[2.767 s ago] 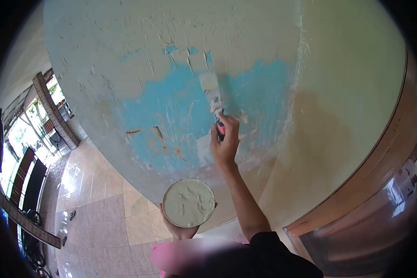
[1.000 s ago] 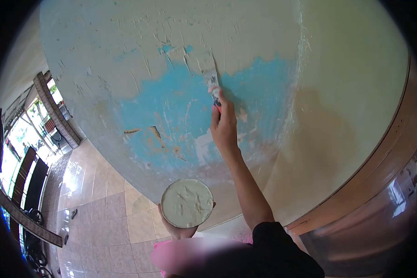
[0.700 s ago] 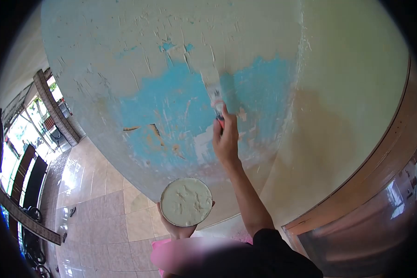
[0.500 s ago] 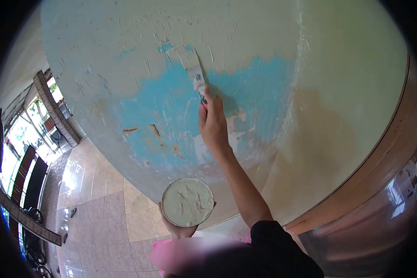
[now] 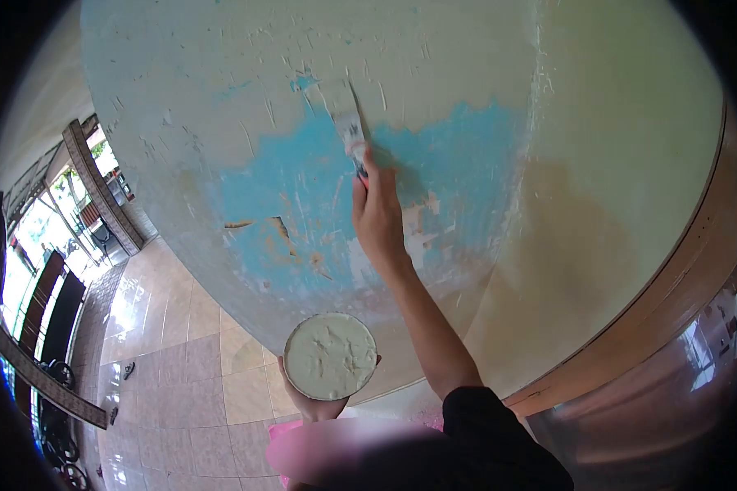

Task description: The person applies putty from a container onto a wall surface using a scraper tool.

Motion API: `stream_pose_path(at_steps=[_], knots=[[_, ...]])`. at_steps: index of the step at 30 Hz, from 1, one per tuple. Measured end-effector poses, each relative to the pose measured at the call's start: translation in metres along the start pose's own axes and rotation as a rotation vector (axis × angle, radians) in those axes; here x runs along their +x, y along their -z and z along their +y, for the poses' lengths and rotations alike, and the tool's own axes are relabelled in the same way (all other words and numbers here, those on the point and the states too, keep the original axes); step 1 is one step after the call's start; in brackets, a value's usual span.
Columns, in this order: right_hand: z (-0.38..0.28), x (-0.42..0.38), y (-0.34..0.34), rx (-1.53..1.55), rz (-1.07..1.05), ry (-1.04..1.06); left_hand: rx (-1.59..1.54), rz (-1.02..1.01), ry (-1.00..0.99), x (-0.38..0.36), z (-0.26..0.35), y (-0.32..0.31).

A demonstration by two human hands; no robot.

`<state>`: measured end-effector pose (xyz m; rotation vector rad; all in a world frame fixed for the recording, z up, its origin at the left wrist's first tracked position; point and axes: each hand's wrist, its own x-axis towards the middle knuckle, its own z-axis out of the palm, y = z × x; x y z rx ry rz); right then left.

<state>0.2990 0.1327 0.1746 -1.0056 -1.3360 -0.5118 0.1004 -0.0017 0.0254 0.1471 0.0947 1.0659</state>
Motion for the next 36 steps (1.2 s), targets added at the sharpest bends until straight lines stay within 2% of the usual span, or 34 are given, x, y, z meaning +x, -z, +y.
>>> stream_pose_path(at_steps=[3,5,8,11,13,15,20,24,26,28,30,33,35,36], knots=[[0.015,-0.052,-0.003,-0.040,-0.017,-0.021,-0.015,-0.045,-0.020,0.000,0.000,0.000],[0.014,-0.074,0.002,-0.027,-0.050,-0.064,-0.019,-0.001,-0.010,-0.003,0.002,0.001],[0.006,-0.055,0.003,0.018,0.002,-0.037,-0.007,0.005,-0.010,-0.001,0.002,0.004],[-0.013,0.003,0.000,0.079,-0.038,-0.052,-0.028,0.001,0.013,-0.001,0.002,0.003],[-0.017,0.013,-0.008,0.034,-0.026,-0.018,-0.017,-0.024,0.018,-0.003,0.001,-0.004],[-0.016,0.007,-0.011,-0.011,-0.011,0.020,-0.005,-0.055,0.024,-0.004,0.001,-0.005],[-0.005,-0.069,-0.004,0.040,-0.082,-0.112,-0.016,0.030,-0.002,-0.002,0.002,0.001],[-0.009,-0.038,0.001,0.013,0.022,0.024,-0.024,-0.003,0.010,-0.002,0.003,0.005],[-0.018,0.001,-0.002,0.025,0.021,0.051,0.005,0.027,0.009,-0.002,0.002,0.001],[-0.021,0.009,-0.005,0.037,0.020,0.079,-0.002,0.008,0.016,-0.002,0.002,0.000],[-0.017,0.003,-0.011,-0.004,-0.023,0.006,-0.006,-0.013,0.024,-0.004,0.002,-0.001],[0.001,-0.054,-0.009,0.009,-0.078,-0.093,-0.043,-0.047,0.010,-0.003,0.003,-0.003],[-0.001,-0.070,-0.001,0.031,-0.095,-0.125,-0.071,0.024,-0.020,-0.006,0.005,0.002],[-0.002,-0.071,0.000,0.056,-0.107,-0.153,-0.060,-0.028,-0.009,-0.007,0.006,0.000]])
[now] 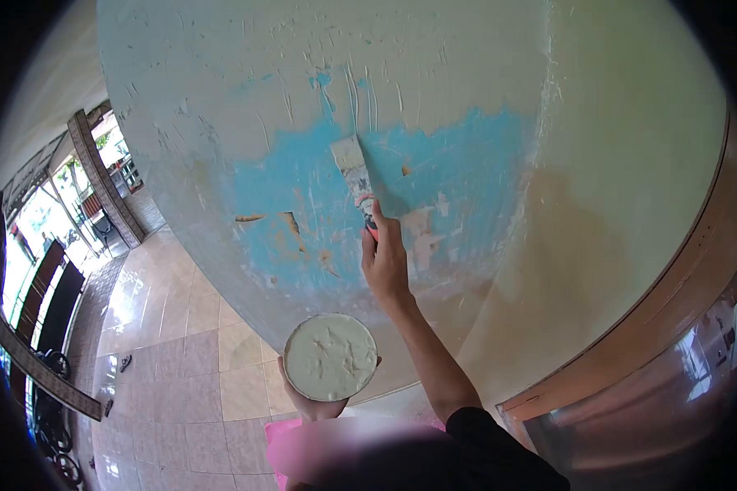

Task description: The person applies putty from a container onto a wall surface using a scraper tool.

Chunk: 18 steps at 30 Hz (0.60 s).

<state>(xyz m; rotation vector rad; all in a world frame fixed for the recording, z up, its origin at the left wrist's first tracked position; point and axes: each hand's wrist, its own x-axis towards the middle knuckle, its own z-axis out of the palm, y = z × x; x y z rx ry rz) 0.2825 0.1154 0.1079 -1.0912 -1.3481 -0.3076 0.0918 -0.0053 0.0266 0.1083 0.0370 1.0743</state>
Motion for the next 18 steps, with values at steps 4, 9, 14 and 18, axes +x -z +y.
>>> stream_pose_path(at_steps=[4,9,14,18], knots=[[-0.026,0.056,0.003,0.018,0.098,0.148,0.021,0.006,-0.015,0.001,0.000,0.003],[-0.026,0.071,-0.014,-0.048,0.070,0.167,0.014,0.014,-0.007,0.001,0.000,0.005],[-0.004,-0.007,-0.008,-0.048,-0.016,0.069,0.002,0.030,-0.017,-0.003,0.000,0.006],[-0.016,0.025,0.004,-0.025,0.094,0.114,0.013,-0.034,-0.013,0.000,-0.002,-0.001]])
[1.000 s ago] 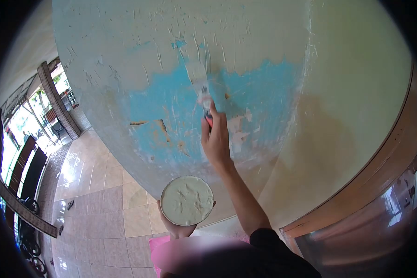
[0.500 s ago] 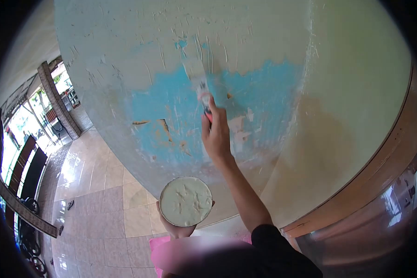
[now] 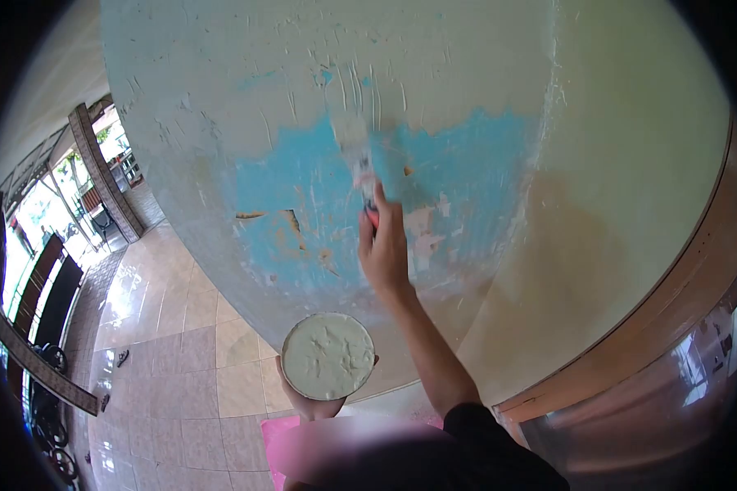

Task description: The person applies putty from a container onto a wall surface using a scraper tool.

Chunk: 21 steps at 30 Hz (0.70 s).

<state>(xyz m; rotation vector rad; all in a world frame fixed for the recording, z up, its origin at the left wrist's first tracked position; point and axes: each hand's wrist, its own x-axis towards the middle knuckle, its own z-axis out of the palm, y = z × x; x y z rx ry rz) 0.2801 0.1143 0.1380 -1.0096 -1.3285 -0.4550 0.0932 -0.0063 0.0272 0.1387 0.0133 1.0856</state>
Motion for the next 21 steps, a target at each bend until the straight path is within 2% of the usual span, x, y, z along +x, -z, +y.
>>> stream_pose_path(at_steps=[3,5,7,9,13,16,18,21], knots=[[-0.008,0.058,-0.002,0.044,0.028,0.014,0.005,0.014,0.027,0.001,0.000,-0.001],[-0.005,0.075,-0.005,-0.064,-0.005,0.030,0.006,0.025,0.030,0.001,-0.002,0.001],[0.006,0.048,-0.008,-0.101,0.024,0.068,0.005,0.024,0.029,0.002,-0.001,0.003],[0.019,0.002,-0.009,-0.135,-0.027,-0.047,0.011,0.007,0.017,0.005,-0.002,0.004],[0.032,-0.043,-0.002,-0.121,-0.046,-0.075,0.017,0.039,0.026,0.003,-0.001,0.003],[0.022,0.002,0.001,-0.088,0.083,0.043,0.018,-0.024,0.049,0.002,-0.003,0.000],[0.014,0.043,0.000,-0.071,0.097,0.066,0.015,0.056,0.029,0.004,-0.003,0.009],[0.019,0.055,-0.002,-0.098,0.088,0.098,0.055,0.033,0.014,0.005,-0.004,0.001]])
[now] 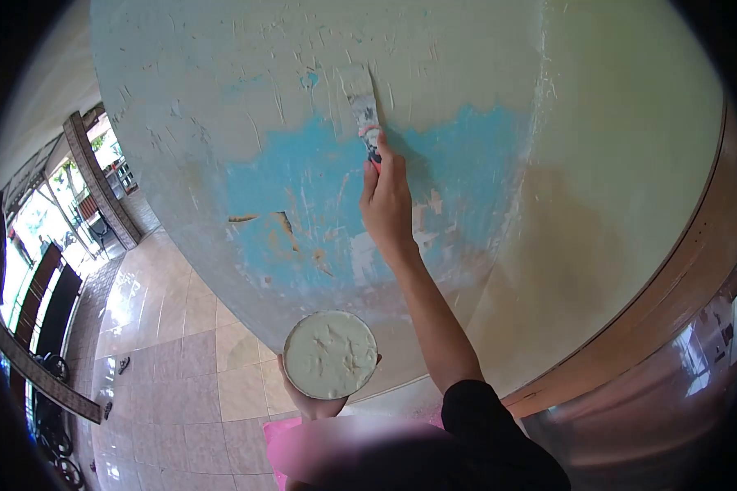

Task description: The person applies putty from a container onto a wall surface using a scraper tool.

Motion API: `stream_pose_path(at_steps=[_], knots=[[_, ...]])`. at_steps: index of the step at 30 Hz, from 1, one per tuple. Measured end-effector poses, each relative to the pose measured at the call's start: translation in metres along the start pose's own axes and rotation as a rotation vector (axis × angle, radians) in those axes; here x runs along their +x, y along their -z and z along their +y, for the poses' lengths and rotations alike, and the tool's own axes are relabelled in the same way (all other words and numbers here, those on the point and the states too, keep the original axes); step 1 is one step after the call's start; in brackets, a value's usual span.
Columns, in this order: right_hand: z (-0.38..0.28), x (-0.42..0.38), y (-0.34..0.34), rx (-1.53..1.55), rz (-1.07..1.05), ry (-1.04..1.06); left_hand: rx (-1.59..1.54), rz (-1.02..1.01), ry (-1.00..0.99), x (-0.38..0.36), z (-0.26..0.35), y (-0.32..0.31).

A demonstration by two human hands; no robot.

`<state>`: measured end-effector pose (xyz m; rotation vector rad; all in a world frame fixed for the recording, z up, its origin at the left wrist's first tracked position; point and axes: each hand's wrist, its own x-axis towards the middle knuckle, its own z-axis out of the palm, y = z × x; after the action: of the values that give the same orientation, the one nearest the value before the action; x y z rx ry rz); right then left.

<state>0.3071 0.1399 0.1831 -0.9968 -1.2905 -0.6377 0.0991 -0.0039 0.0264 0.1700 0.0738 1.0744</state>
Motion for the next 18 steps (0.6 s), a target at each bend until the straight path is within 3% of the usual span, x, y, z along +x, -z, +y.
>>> stream_pose_path(at_steps=[5,7,14,18], knots=[[0.014,-0.073,0.012,-0.034,-0.082,-0.073,-0.049,-0.022,-0.004,-0.003,0.000,-0.002],[0.017,-0.099,0.021,-0.017,-0.200,-0.214,-0.060,-0.009,-0.006,-0.003,0.002,-0.003],[0.021,0.001,0.019,-0.074,0.026,0.006,-0.040,0.021,0.031,0.001,0.001,0.005],[0.044,-0.028,0.016,-0.111,-0.012,-0.002,-0.040,-0.003,0.045,0.002,0.001,0.008]])
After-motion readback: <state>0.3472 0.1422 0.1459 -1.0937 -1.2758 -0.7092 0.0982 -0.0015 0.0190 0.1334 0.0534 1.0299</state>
